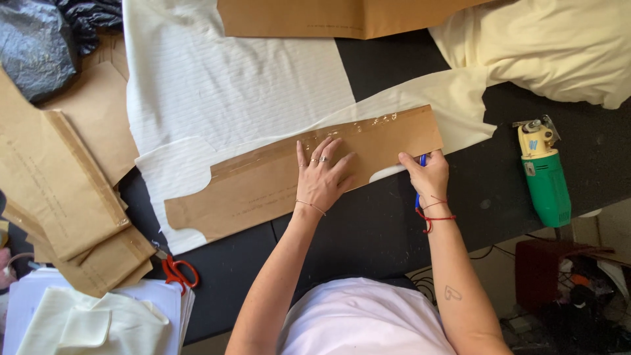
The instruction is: The person places a cardboard pattern on a white fabric, traces its outline with a blue pen, and then uses a green electric rotary cutter to cut the fabric along the marked lines. The person also handles a roll of tape and a stack of folded fabric pieces.
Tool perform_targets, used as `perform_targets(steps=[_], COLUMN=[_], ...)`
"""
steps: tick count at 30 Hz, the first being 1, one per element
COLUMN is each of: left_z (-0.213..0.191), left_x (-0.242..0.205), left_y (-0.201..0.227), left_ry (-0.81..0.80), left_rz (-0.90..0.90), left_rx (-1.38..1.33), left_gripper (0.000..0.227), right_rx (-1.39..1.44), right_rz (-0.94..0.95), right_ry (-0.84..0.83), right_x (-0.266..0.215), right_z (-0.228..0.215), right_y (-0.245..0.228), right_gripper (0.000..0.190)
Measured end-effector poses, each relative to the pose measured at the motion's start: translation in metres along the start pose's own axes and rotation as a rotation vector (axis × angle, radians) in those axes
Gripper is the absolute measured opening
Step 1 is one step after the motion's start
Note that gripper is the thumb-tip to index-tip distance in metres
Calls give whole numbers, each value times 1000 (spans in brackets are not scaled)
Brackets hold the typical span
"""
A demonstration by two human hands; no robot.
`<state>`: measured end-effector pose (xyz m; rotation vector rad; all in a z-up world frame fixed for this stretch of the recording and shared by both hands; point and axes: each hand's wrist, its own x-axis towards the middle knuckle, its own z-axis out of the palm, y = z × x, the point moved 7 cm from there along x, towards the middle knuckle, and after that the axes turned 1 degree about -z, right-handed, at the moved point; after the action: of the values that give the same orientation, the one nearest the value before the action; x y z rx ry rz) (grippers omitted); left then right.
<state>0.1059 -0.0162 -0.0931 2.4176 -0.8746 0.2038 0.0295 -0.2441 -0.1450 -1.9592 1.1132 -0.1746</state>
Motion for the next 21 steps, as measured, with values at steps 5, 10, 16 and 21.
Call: perform_targets(steps=[5, 10, 16, 21], left_z=[7, 9, 12, 13], left_x=[5, 8, 10, 12], left_y=[-2, -4, -6, -9], left_ry=[-83, -118, -149, -147], left_rz=[-38, -57, -70, -93], left_rx=[-18, 11, 26, 23], left_gripper=[41, 46, 49, 50], right_rx=[371, -100, -413, -642], right_rz=[191, -790, -885, -804], right_ry=[102, 337, -551, -701], right_x=[-4, 3, 54, 53], right_z=[-22, -40, 82, 93], right_y=[-15, -131, -147, -142], right_gripper=[48, 25, 35, 27])
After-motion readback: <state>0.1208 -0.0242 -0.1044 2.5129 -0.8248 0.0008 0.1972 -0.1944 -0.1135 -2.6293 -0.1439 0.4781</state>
